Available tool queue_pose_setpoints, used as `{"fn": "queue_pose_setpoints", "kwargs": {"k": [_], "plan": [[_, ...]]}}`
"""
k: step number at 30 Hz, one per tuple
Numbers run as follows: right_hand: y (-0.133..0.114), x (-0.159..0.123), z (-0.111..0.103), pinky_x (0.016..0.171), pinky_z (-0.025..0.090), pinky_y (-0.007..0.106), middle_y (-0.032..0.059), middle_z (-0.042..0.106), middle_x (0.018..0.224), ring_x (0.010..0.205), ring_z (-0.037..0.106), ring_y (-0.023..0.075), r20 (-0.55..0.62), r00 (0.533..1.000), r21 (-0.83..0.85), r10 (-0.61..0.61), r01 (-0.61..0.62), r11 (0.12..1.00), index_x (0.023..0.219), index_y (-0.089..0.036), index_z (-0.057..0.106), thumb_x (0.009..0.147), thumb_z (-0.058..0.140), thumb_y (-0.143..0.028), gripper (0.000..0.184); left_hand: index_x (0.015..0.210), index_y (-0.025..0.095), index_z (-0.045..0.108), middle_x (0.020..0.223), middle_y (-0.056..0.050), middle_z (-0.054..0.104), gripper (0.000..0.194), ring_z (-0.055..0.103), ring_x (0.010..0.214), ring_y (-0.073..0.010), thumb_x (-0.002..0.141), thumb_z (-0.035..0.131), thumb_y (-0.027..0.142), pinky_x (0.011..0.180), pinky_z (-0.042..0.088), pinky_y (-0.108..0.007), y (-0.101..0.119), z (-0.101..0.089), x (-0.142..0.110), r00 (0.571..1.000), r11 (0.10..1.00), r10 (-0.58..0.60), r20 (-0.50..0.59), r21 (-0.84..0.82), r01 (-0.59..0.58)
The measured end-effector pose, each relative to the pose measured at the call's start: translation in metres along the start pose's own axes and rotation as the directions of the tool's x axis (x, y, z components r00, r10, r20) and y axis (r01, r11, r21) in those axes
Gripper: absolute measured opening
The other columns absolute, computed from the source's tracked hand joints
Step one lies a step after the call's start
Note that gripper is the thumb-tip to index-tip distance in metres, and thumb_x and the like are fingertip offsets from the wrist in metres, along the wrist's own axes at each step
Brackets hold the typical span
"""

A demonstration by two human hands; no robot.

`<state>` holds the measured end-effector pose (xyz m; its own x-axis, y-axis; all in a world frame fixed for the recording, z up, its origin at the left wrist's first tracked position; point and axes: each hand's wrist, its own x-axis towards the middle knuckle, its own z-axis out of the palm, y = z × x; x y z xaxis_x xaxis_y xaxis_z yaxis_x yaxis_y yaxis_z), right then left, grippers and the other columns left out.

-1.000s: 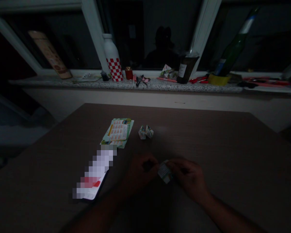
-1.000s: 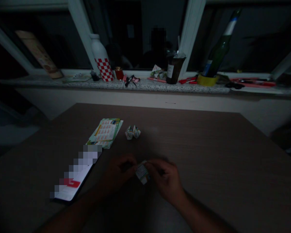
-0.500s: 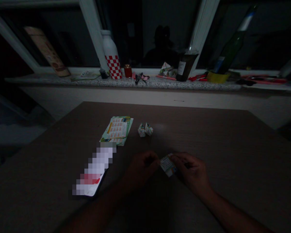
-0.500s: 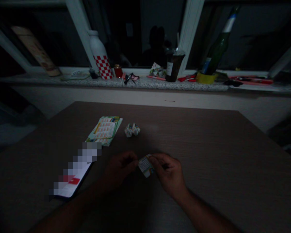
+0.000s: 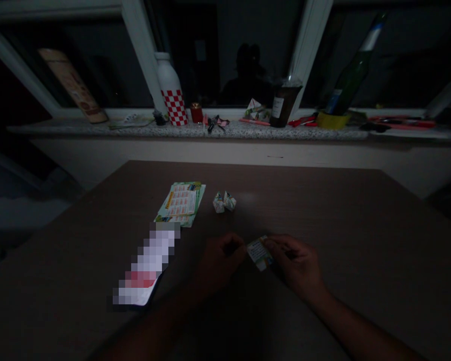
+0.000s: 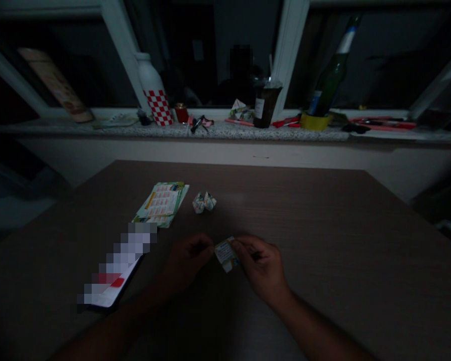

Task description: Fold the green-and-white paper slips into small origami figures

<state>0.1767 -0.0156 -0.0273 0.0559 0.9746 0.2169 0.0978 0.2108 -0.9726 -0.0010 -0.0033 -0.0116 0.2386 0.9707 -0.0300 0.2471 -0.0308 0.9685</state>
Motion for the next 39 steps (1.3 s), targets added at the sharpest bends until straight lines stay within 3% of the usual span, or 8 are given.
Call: {"fn": "queue_pose_setpoints", "kwargs": {"k": [9,13,16,23,28,31,34,39], "plan": [[-0.001,-0.001,0.001,0.054,0.054,0.021,0.0022,0.073,0.069,0.060,0.067,0.0146,0.013,1.000,-0.005,0.011,-0.011,1.000,0.077,-0.019,0.073,0.078,0.067,-0.029,0.011,0.065,0.014,0.061,0.059,0.002,0.054,0.019,0.048,0.058,-0.0111,0.078,0.054,0.025,0.053,0.035,-0.021,0.005,-0.002,-0.003,0.999,0.987,0.008,0.032,0.163,-0.013],[-0.001,-0.001,0.001,0.054,0.053,0.020,0.0010,0.073,0.067,0.059,0.067,0.0137,0.024,0.999,0.021,0.030,-0.031,0.999,0.077,-0.020,0.073,0.079,0.067,-0.029,0.011,0.060,0.014,0.061,0.058,0.002,0.055,0.017,0.049,0.058,-0.0110,0.074,0.057,0.023,0.055,0.036,-0.021,0.006,-0.001,-0.002,0.999,0.981,0.048,-0.024,0.190,-0.043],[-0.001,0.000,0.001,0.056,0.053,0.020,0.0009,0.073,0.069,0.061,0.067,0.0138,0.007,0.999,0.046,0.044,-0.045,0.998,0.079,-0.020,0.072,0.079,0.067,-0.029,0.010,0.066,0.014,0.064,0.061,0.001,0.058,0.020,0.050,0.059,-0.0115,0.077,0.057,0.030,0.055,0.037,-0.021,0.004,0.001,-0.002,0.999,0.991,0.032,-0.030,0.129,-0.028],[0.004,0.000,0.003,0.058,0.052,0.022,0.0023,0.072,0.072,0.063,0.066,0.0142,0.065,0.991,0.126,0.114,-0.122,0.984,0.080,-0.019,0.070,0.078,0.068,-0.033,0.014,0.069,0.013,0.066,0.059,0.002,0.056,0.034,0.046,0.055,-0.0101,0.086,0.051,0.039,0.052,0.033,-0.020,0.006,0.002,-0.002,0.994,0.997,0.010,0.112,0.074,-0.019],[0.005,-0.001,0.004,0.054,0.046,0.020,-0.0007,0.066,0.064,0.055,0.059,0.0108,0.187,0.968,0.222,0.169,-0.210,0.952,0.080,-0.018,0.061,0.079,0.067,-0.037,0.020,0.069,0.013,0.066,0.059,0.001,0.057,0.029,0.049,0.056,-0.0108,0.082,0.057,0.037,0.053,0.035,-0.020,0.003,0.001,0.000,0.999,0.999,-0.037,0.025,-0.004,0.037],[0.002,-0.001,0.004,0.045,0.035,0.016,-0.0086,0.050,0.050,0.043,0.042,0.0051,0.176,0.971,0.270,0.162,-0.206,0.940,0.075,-0.019,0.050,0.079,0.067,-0.037,0.026,0.077,0.013,0.065,0.066,0.000,0.061,0.025,0.054,0.062,-0.0122,0.079,0.062,0.038,0.057,0.040,-0.021,-0.003,0.003,0.002,0.998,0.993,-0.054,0.012,-0.107,0.055],[0.000,-0.003,0.003,0.044,0.028,0.015,-0.0112,0.042,0.048,0.041,0.033,0.0038,0.193,0.970,0.299,0.149,-0.203,0.932,0.075,-0.021,0.042,0.081,0.066,-0.037,0.030,0.085,0.014,0.064,0.074,-0.001,0.063,0.025,0.057,0.067,-0.0133,0.078,0.065,0.038,0.061,0.043,-0.022,-0.005,0.003,0.002,0.996,0.980,-0.049,0.075,-0.189,0.063],[0.001,-0.005,0.004,0.046,0.032,0.017,-0.0098,0.049,0.050,0.043,0.038,0.0054,0.191,0.970,0.297,0.151,-0.204,0.933,0.079,-0.022,0.042,0.082,0.065,-0.036,0.028,0.088,0.014,0.060,0.075,-0.001,0.064,0.023,0.058,0.065,-0.0115,0.079,0.065,0.034,0.060,0.044,-0.022,-0.002,0.005,-0.002,0.981,0.958,-0.052,0.184,-0.267,0.101]]}}
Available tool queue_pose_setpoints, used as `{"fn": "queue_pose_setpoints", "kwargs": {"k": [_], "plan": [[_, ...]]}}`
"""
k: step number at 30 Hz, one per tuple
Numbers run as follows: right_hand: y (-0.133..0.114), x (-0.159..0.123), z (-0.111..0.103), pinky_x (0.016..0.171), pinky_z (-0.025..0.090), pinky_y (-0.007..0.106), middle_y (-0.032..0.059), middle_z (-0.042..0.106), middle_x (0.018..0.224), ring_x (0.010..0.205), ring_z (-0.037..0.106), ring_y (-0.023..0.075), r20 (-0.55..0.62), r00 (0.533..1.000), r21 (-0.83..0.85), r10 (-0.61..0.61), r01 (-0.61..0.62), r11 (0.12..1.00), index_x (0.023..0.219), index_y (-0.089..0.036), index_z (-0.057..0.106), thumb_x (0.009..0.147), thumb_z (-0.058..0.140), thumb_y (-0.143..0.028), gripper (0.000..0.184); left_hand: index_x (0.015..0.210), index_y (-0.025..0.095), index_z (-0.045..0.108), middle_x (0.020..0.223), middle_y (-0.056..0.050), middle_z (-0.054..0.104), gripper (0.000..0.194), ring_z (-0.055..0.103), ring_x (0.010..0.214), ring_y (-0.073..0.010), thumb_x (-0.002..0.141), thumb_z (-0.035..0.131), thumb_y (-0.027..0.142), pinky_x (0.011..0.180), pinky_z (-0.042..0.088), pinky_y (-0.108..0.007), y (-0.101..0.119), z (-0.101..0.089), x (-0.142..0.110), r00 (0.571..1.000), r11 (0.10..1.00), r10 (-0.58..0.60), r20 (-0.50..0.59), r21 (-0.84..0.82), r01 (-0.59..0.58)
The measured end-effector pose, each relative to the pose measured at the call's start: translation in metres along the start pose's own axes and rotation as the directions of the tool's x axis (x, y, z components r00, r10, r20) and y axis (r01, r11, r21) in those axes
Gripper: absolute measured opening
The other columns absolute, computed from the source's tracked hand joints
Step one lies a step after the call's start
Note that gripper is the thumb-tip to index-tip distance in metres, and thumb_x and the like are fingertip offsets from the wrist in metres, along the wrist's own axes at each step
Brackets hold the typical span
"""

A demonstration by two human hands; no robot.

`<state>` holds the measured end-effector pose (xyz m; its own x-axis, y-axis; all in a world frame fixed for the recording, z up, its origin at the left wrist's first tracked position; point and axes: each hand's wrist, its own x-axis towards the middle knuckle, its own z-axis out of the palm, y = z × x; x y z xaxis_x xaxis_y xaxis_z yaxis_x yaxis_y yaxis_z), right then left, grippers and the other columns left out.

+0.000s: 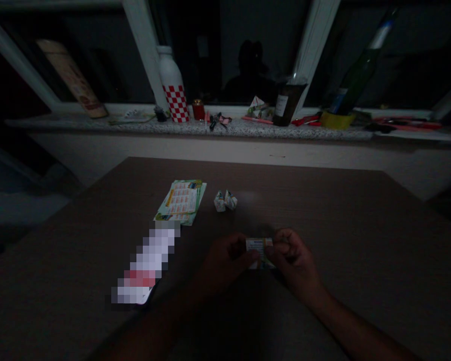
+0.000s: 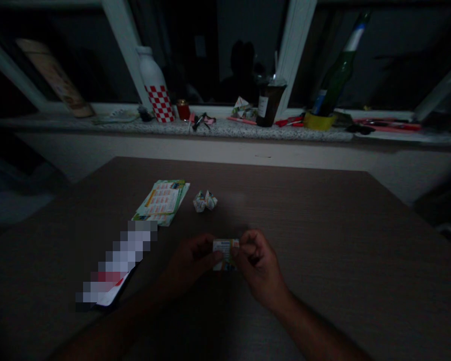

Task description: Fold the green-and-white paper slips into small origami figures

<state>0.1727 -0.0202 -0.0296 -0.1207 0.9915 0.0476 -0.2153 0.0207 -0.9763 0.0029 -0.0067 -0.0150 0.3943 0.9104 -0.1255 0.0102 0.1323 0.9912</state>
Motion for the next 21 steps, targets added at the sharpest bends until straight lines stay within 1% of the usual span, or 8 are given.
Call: {"fn": "queue_pose_setpoints", "kwargs": {"k": [2,5,7,8,10,15,18,21], "plan": [[0.001,-0.001,-0.001,0.046,0.033,0.017,-0.0081,0.053,0.052,0.045,0.043,0.0066,-0.019,1.000,-0.023,0.001,-0.002,1.000,0.082,-0.022,0.046,0.082,0.065,-0.036,0.024,0.093,0.014,0.058,0.075,-0.002,0.065,0.025,0.058,0.062,-0.0112,0.077,0.068,0.031,0.058,0.046,-0.022,0.000,0.001,0.000,1.000,0.999,-0.009,0.013,-0.045,0.010],[0.002,-0.001,-0.007,0.051,0.040,0.019,-0.0034,0.063,0.063,0.052,0.052,0.0089,-0.029,0.999,-0.055,-0.022,0.020,0.998,0.089,-0.022,0.054,0.083,0.063,-0.035,0.017,0.108,0.016,0.052,0.071,0.000,0.065,0.039,0.058,0.055,-0.0111,0.075,0.070,0.029,0.054,0.047,-0.023,0.001,-0.002,0.001,1.000,0.991,0.010,-0.025,-0.131,-0.014],[0.003,0.000,-0.011,0.061,0.046,0.021,-0.0006,0.068,0.076,0.067,0.060,0.0116,-0.033,0.996,-0.059,-0.085,0.083,0.995,0.093,-0.023,0.060,0.084,0.062,-0.034,0.015,0.115,0.018,0.046,0.068,0.002,0.063,0.048,0.056,0.051,-0.0104,0.075,0.071,0.029,0.050,0.047,-0.023,0.002,-0.007,0.002,0.999,0.980,0.020,-0.041,-0.196,-0.027],[0.002,0.001,-0.013,0.067,0.048,0.023,0.0005,0.069,0.080,0.073,0.063,0.0132,-0.006,0.995,-0.062,-0.099,0.098,0.993,0.098,-0.023,0.061,0.085,0.061,-0.034,0.017,0.116,0.019,0.045,0.067,0.003,0.063,0.049,0.055,0.048,-0.0097,0.075,0.071,0.029,0.048,0.046,-0.022,0.003,-0.009,0.003,0.999,0.976,0.023,-0.031,-0.218,-0.030],[0.002,0.002,-0.017,0.070,0.050,0.025,0.0021,0.071,0.084,0.076,0.065,0.0153,0.035,0.993,-0.071,-0.112,0.114,0.991,0.102,-0.024,0.063,0.086,0.060,-0.036,0.020,0.113,0.019,0.048,0.066,0.003,0.062,0.045,0.053,0.045,-0.0083,0.075,0.071,0.030,0.045,0.044,-0.020,0.004,-0.013,0.003,1.000,0.970,0.027,0.007,-0.244,-0.025],[-0.004,-0.001,-0.017,0.066,0.052,0.024,0.0050,0.073,0.089,0.079,0.068,0.0172,0.125,0.986,-0.162,-0.107,0.127,0.979,0.099,-0.023,0.068,0.084,0.063,-0.035,0.020,0.102,0.017,0.054,0.063,0.004,0.060,0.034,0.050,0.043,-0.0059,0.075,0.070,0.031,0.043,0.040,-0.017,0.003,-0.012,0.002,0.998,0.962,0.010,0.057,-0.271,0.006],[-0.007,-0.003,-0.014,0.063,0.053,0.024,0.0057,0.074,0.089,0.075,0.068,0.0174,0.133,0.986,-0.204,-0.102,0.128,0.971,0.101,-0.023,0.069,0.083,0.064,-0.034,0.022,0.100,0.017,0.055,0.063,0.004,0.060,0.033,0.048,0.043,-0.0053,0.075,0.070,0.033,0.042,0.038,-0.017,0.001,-0.009,0.001,1.000,0.956,0.001,0.023,-0.293,0.005],[-0.008,-0.003,-0.014,0.063,0.054,0.026,0.0061,0.074,0.085,0.073,0.069,0.0183,0.114,0.986,-0.252,-0.123,0.149,0.956,0.094,-0.022,0.072,0.081,0.066,-0.034,0.019,0.099,0.017,0.057,0.067,0.003,0.060,0.033,0.049,0.046,-0.0062,0.075,0.071,0.034,0.043,0.039,-0.017,-0.001,-0.007,0.001,1.000,0.948,0.008,-0.008,-0.319,-0.011]]}}
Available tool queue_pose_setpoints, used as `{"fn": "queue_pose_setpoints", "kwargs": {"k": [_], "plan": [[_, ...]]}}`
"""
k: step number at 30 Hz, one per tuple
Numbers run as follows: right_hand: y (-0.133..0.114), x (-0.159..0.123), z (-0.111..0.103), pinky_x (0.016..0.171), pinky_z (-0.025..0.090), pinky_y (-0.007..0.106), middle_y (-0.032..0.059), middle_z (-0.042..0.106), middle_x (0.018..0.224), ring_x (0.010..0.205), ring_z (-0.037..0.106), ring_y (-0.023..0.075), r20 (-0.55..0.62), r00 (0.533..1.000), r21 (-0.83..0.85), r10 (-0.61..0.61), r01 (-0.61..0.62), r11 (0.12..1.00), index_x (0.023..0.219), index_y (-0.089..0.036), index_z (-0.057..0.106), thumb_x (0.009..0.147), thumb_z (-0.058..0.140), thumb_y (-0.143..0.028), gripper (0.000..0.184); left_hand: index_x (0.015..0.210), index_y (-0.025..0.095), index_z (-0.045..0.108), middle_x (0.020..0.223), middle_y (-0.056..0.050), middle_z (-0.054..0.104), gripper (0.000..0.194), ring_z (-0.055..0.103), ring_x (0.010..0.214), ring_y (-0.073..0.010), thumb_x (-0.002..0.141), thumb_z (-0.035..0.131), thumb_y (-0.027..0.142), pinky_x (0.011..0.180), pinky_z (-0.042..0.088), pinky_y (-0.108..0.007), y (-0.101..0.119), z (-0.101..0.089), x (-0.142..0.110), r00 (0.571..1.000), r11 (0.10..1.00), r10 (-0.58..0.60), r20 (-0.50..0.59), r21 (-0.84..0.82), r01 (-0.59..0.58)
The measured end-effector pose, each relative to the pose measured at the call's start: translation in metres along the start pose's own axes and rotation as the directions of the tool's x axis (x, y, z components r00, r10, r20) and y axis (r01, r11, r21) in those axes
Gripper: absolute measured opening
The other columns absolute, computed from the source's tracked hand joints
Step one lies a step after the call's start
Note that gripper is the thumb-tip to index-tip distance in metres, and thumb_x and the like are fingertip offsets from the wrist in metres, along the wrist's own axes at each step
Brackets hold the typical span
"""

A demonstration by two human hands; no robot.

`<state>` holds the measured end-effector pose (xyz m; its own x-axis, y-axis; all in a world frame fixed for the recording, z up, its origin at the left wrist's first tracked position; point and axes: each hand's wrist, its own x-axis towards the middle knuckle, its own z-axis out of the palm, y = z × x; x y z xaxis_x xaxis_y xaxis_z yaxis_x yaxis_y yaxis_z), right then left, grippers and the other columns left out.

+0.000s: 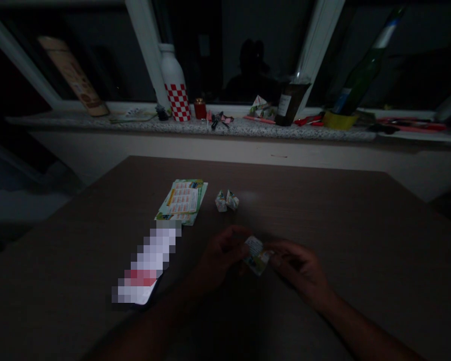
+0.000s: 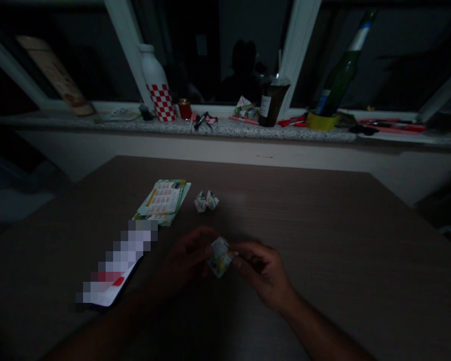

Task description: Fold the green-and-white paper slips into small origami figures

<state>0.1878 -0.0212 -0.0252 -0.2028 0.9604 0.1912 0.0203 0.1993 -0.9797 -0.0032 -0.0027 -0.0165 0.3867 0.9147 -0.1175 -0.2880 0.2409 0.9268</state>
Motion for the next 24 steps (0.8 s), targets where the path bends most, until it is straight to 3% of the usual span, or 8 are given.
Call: {"fn": "queue_pose_setpoints", "kwargs": {"k": [5,10,16,19,24], "plan": [[0.001,0.003,-0.001,0.063,0.056,0.027,0.0063,0.075,0.082,0.070,0.070,0.0189,-0.048,0.999,-0.002,-0.016,0.016,1.000,0.089,-0.022,0.073,0.080,0.066,-0.035,0.017,0.096,0.016,0.059,0.080,-0.002,0.063,0.037,0.056,0.060,-0.0102,0.071,0.074,0.038,0.050,0.044,-0.020,-0.001,-0.001,-0.001,0.994,0.996,0.087,0.070,0.001,-0.087],[0.000,0.002,-0.002,0.062,0.056,0.026,0.0048,0.075,0.081,0.070,0.070,0.0182,-0.050,0.998,0.005,-0.043,0.043,0.999,0.089,-0.024,0.073,0.081,0.066,-0.033,0.014,0.093,0.017,0.064,0.083,-0.004,0.066,0.031,0.059,0.066,-0.0129,0.070,0.074,0.034,0.058,0.046,-0.022,0.000,-0.001,-0.006,0.995,0.971,0.101,0.010,0.219,-0.101],[0.003,0.000,-0.004,0.061,0.056,0.026,0.0047,0.075,0.079,0.068,0.069,0.0179,-0.052,0.997,-0.034,-0.064,0.062,0.997,0.086,-0.023,0.073,0.081,0.065,-0.033,0.014,0.097,0.019,0.068,0.093,-0.006,0.068,0.023,0.062,0.084,-0.0189,0.078,0.066,0.031,0.072,0.047,-0.027,0.004,-0.004,-0.010,0.968,0.865,0.227,0.108,0.435,-0.251],[0.002,0.000,-0.003,0.060,0.056,0.026,0.0051,0.075,0.078,0.067,0.070,0.0182,-0.052,0.996,-0.035,-0.073,0.071,0.997,0.086,-0.023,0.073,0.081,0.065,-0.033,0.014,0.099,0.019,0.070,0.092,-0.006,0.068,0.022,0.061,0.083,-0.0185,0.080,0.064,0.029,0.075,0.046,-0.028,0.007,-0.004,-0.010,0.954,0.807,0.252,0.164,0.509,-0.301],[0.000,-0.001,-0.002,0.057,0.055,0.024,0.0035,0.075,0.076,0.064,0.069,0.0169,-0.074,0.992,-0.054,-0.099,0.095,0.994,0.087,-0.024,0.073,0.082,0.065,-0.030,0.011,0.097,0.019,0.071,0.087,-0.006,0.068,0.022,0.061,0.079,-0.0185,0.079,0.065,0.030,0.074,0.046,-0.028,0.009,-0.003,-0.011,0.949,0.774,0.264,0.169,0.550,-0.313]]}}
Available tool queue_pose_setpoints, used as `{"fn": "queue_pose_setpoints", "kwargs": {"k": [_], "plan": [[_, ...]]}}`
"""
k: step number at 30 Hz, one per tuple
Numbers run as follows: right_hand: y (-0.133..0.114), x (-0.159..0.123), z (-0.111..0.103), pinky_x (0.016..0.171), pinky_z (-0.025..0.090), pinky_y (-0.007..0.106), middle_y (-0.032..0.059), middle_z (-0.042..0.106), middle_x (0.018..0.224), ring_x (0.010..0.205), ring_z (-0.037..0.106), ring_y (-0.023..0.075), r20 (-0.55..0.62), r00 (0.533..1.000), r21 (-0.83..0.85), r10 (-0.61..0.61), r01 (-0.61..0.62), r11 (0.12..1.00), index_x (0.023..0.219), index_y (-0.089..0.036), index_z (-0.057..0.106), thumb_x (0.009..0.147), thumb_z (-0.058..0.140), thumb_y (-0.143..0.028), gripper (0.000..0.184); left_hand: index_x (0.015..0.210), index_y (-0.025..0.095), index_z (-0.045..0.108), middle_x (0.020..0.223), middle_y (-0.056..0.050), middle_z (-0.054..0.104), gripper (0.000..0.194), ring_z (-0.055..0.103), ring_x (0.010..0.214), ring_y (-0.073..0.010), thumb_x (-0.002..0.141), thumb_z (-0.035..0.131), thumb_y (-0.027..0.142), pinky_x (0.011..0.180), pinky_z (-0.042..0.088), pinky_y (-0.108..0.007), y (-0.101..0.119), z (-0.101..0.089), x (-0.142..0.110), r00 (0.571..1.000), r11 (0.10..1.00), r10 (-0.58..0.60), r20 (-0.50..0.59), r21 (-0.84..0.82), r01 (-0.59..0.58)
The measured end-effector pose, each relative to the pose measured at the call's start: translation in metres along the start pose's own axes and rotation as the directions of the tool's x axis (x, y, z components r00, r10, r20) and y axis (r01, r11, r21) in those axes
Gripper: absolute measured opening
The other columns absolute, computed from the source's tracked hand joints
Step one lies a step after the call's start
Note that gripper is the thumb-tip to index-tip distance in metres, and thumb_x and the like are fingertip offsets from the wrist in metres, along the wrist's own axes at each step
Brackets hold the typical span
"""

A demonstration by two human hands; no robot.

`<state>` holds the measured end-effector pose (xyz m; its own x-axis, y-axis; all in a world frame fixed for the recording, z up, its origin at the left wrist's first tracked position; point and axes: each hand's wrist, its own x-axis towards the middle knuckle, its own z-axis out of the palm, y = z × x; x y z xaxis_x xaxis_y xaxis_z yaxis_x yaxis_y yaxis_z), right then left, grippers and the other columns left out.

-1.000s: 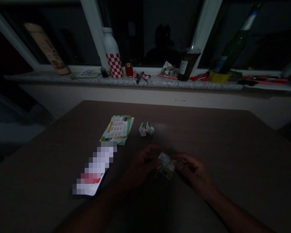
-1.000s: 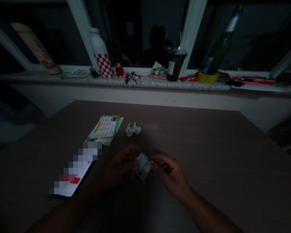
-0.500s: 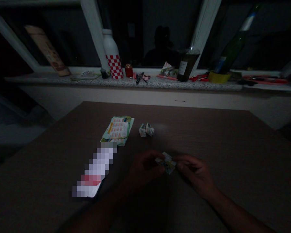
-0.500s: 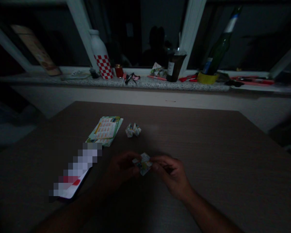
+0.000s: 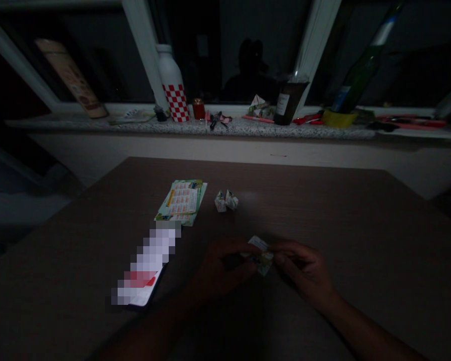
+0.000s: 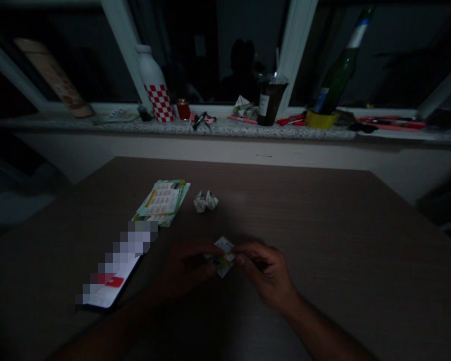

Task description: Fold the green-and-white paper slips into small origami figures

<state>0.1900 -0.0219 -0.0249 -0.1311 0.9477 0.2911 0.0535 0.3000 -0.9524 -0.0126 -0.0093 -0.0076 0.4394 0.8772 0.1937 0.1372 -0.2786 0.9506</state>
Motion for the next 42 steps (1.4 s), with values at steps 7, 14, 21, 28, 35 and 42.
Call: {"fn": "queue_pose_setpoints", "kwargs": {"k": [7,14,21,28,35,42], "plan": [[-0.002,0.000,-0.001,0.058,0.056,0.023,0.0032,0.074,0.076,0.065,0.069,0.0163,0.011,0.999,-0.053,-0.053,0.053,0.997,0.086,-0.024,0.072,0.081,0.064,-0.024,0.009,0.095,0.018,0.071,0.087,-0.006,0.069,0.021,0.062,0.078,-0.0181,0.080,0.063,0.030,0.072,0.045,-0.027,0.000,-0.001,0.000,1.000,1.000,-0.001,0.002,-0.012,0.001],[-0.002,-0.001,0.000,0.057,0.056,0.025,0.0042,0.073,0.072,0.063,0.069,0.0176,-0.039,0.999,-0.045,-0.005,0.003,0.999,0.080,-0.022,0.071,0.082,0.063,-0.031,0.012,0.089,0.020,0.074,0.088,-0.007,0.073,0.016,0.066,0.083,-0.0201,0.077,0.067,0.029,0.075,0.049,-0.030,0.003,-0.001,0.001,0.995,0.998,-0.010,-0.103,0.065,0.017],[-0.005,0.001,0.003,0.054,0.054,0.025,0.0037,0.073,0.070,0.061,0.067,0.0171,-0.087,0.996,-0.057,-0.025,0.020,0.998,0.076,-0.022,0.070,0.076,0.069,-0.034,0.012,0.081,0.021,0.075,0.084,-0.005,0.073,0.011,0.067,0.076,-0.0180,0.080,0.066,0.028,0.069,0.050,-0.027,0.005,0.002,0.003,0.989,0.996,0.047,-0.140,0.081,-0.036],[-0.002,0.001,0.006,0.057,0.054,0.024,0.0033,0.074,0.070,0.062,0.067,0.0163,-0.120,0.992,-0.050,-0.025,0.019,0.999,0.069,-0.021,0.070,0.076,0.069,-0.024,0.008,0.079,0.021,0.075,0.083,-0.003,0.073,0.006,0.066,0.075,-0.0157,0.077,0.069,0.023,0.068,0.050,-0.025,0.001,0.005,0.002,0.973,0.992,0.093,-0.209,0.104,-0.073],[-0.008,0.000,0.011,0.051,0.052,0.022,0.0014,0.072,0.062,0.054,0.066,0.0146,-0.218,0.973,-0.012,0.071,-0.075,0.997,0.064,-0.021,0.069,0.075,0.070,-0.025,0.011,0.073,0.020,0.074,0.080,-0.003,0.072,0.007,0.066,0.073,-0.0159,0.077,0.069,0.023,0.066,0.049,-0.025,0.012,0.011,0.003,0.944,0.995,-0.034,-0.329,0.073,0.062],[-0.012,-0.001,0.015,0.048,0.050,0.021,0.0021,0.070,0.057,0.050,0.063,0.0137,-0.278,0.951,0.058,0.137,-0.125,0.990,0.057,-0.018,0.066,0.071,0.072,-0.026,0.017,0.067,0.018,0.073,0.075,-0.003,0.071,0.008,0.065,0.066,-0.0146,0.073,0.071,0.023,0.062,0.050,-0.024,0.016,0.019,0.003,0.926,0.993,-0.117,-0.359,-0.046,0.107]]}}
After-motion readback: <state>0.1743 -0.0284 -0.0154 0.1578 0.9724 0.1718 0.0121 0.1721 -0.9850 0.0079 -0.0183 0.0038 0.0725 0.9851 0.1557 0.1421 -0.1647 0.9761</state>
